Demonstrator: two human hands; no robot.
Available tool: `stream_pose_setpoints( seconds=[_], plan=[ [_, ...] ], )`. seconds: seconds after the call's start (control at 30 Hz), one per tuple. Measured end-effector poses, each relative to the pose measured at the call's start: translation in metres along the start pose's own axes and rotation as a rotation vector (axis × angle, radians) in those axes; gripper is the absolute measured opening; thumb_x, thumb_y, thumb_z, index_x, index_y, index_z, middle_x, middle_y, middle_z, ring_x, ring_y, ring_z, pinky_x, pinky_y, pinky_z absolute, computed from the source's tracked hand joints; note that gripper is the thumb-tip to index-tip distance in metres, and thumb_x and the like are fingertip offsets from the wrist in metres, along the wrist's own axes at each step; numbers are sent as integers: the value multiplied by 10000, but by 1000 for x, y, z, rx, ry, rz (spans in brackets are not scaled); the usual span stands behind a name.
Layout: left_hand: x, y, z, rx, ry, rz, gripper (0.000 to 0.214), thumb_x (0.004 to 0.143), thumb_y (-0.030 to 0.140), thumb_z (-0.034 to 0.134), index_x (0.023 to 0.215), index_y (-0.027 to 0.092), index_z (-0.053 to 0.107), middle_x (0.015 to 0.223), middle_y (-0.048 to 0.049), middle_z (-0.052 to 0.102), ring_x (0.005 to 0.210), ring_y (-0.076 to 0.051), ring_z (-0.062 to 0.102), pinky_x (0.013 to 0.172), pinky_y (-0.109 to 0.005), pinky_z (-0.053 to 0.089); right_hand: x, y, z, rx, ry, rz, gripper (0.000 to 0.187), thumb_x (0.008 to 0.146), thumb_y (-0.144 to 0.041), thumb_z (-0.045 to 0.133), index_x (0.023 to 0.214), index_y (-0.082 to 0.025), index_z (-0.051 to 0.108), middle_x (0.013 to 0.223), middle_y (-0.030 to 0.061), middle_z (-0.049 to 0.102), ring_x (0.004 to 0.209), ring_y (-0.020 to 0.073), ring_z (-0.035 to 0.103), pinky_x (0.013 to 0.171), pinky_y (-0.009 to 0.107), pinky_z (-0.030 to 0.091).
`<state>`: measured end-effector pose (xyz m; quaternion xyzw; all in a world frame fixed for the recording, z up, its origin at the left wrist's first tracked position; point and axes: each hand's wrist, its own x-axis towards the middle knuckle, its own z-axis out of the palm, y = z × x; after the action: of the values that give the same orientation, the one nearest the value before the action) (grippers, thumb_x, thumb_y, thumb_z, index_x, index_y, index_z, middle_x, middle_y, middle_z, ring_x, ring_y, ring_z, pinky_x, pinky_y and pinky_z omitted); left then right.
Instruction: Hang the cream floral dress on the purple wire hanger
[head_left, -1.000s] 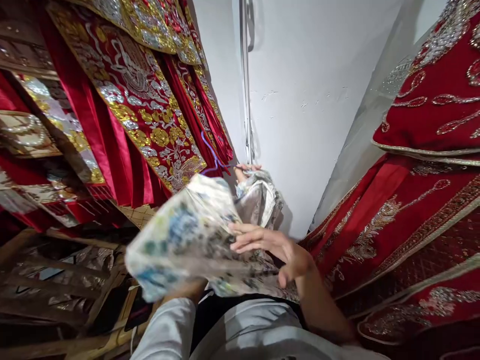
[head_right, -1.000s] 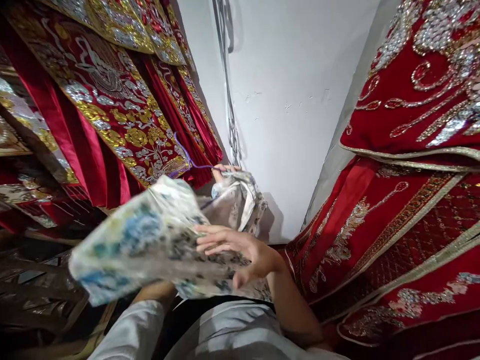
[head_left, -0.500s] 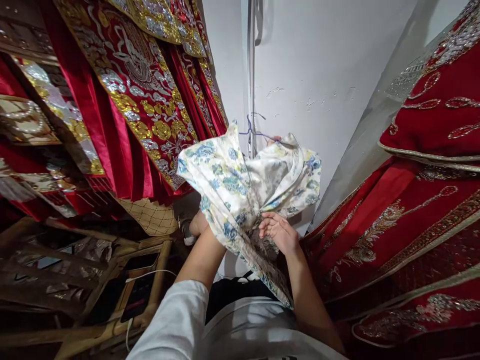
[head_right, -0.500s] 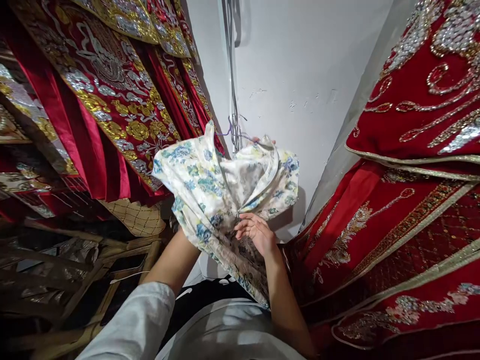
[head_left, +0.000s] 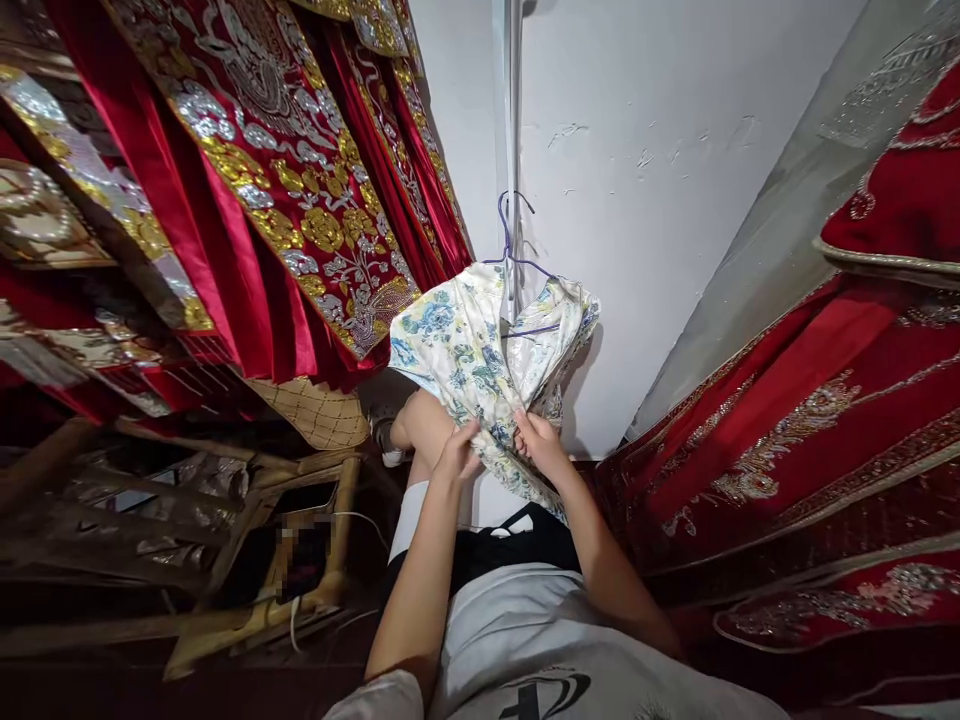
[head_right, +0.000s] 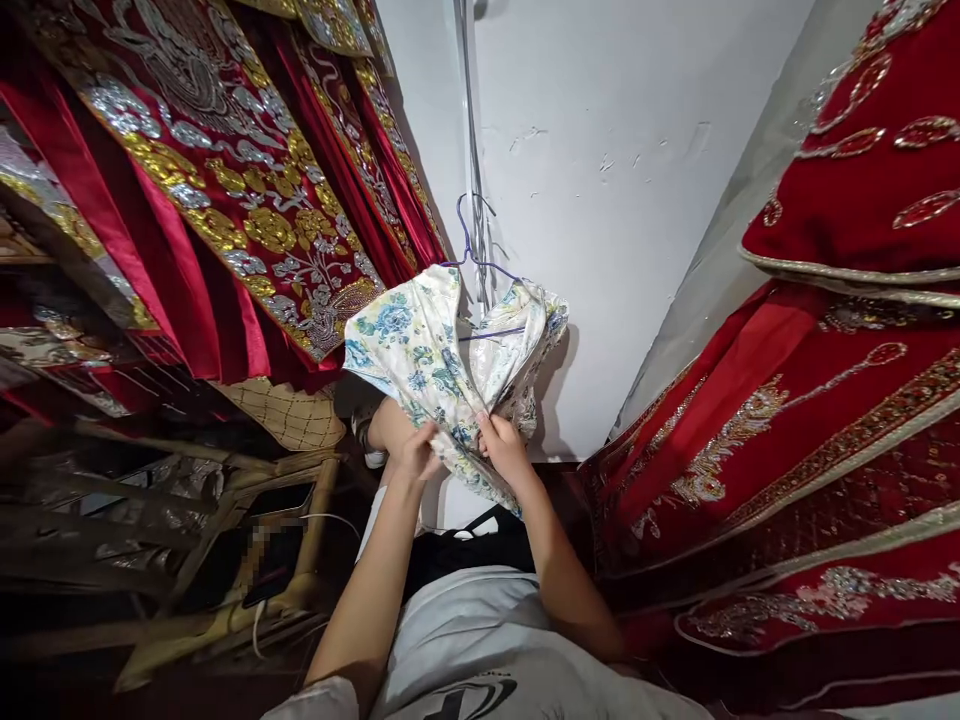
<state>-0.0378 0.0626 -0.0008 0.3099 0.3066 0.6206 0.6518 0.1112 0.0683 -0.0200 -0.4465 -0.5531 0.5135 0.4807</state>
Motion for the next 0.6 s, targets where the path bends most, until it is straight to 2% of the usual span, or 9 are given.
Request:
stream_pose_setpoints(
  seconds=[0.07, 0.13, 0.23, 0.33, 0.47, 0.53, 0.6],
  plan=[
    [1, 0, -1, 2, 62, 9, 707, 516, 269, 930, 1171, 189, 675, 1135, -92, 754, 1234, -360, 634, 1070, -445, 499, 4, -1, 4, 96, 40, -38, 475, 837, -680, 538, 723, -219, 514, 545, -43, 493, 479, 111, 455, 469, 243, 344],
    [4, 0, -1, -2, 141, 40, 721, 522, 200, 905, 1194, 197, 645, 1118, -78, 758, 1205, -341, 655, 1039, -436, 519, 7, -1, 3, 152, 74, -28, 442, 791, -645, 582, 706, -215, 523, 521, -47, 482, 453, 102, 442, 442, 233, 315],
    [6, -2, 2, 2, 142, 4, 626, 547, 209, 881, 1126, 176, 646, 1034, -88, 763, 1190, -346, 661, 995, -433, 542, 9, -2, -2, 163, 106, 29, 367, 751, -563, 625, 692, -219, 516, 519, -42, 508, 435, 98, 443, 422, 229, 294],
    [2, -6, 8, 15, 94, -8, 533, 550, 230, 877, 1032, 169, 658, 963, -91, 761, 1173, -361, 666, 976, -439, 547, 5, -3, -5, 201, 93, 37, 308, 790, -532, 588, 740, -236, 523, 554, -30, 559, 455, 116, 486, 434, 243, 329],
    [-1, -10, 16, 30, 54, -58, 445, 543, 256, 889, 919, 156, 672, 897, -107, 758, 1096, -380, 694, 939, -453, 555, 1, -5, -4, 203, 92, -18, 287, 796, -494, 579, 693, -239, 496, 500, -46, 486, 457, 119, 471, 457, 250, 347],
    [2, -9, 9, 50, 43, -72, 445, 553, 232, 883, 943, 155, 682, 904, -109, 757, 1078, -366, 700, 931, -443, 553, 2, -2, -8, 186, 145, -57, 287, 787, -447, 590, 641, -235, 463, 484, -59, 431, 447, 105, 422, 462, 245, 332],
    [10, -3, -7, 83, 75, -26, 474, 554, 173, 857, 994, 165, 682, 922, -97, 753, 1064, -333, 703, 919, -414, 550, 4, 4, -18, 182, 249, -94, 286, 787, -400, 585, 608, -233, 439, 488, -67, 390, 446, 95, 372, 462, 243, 311]
  ],
)
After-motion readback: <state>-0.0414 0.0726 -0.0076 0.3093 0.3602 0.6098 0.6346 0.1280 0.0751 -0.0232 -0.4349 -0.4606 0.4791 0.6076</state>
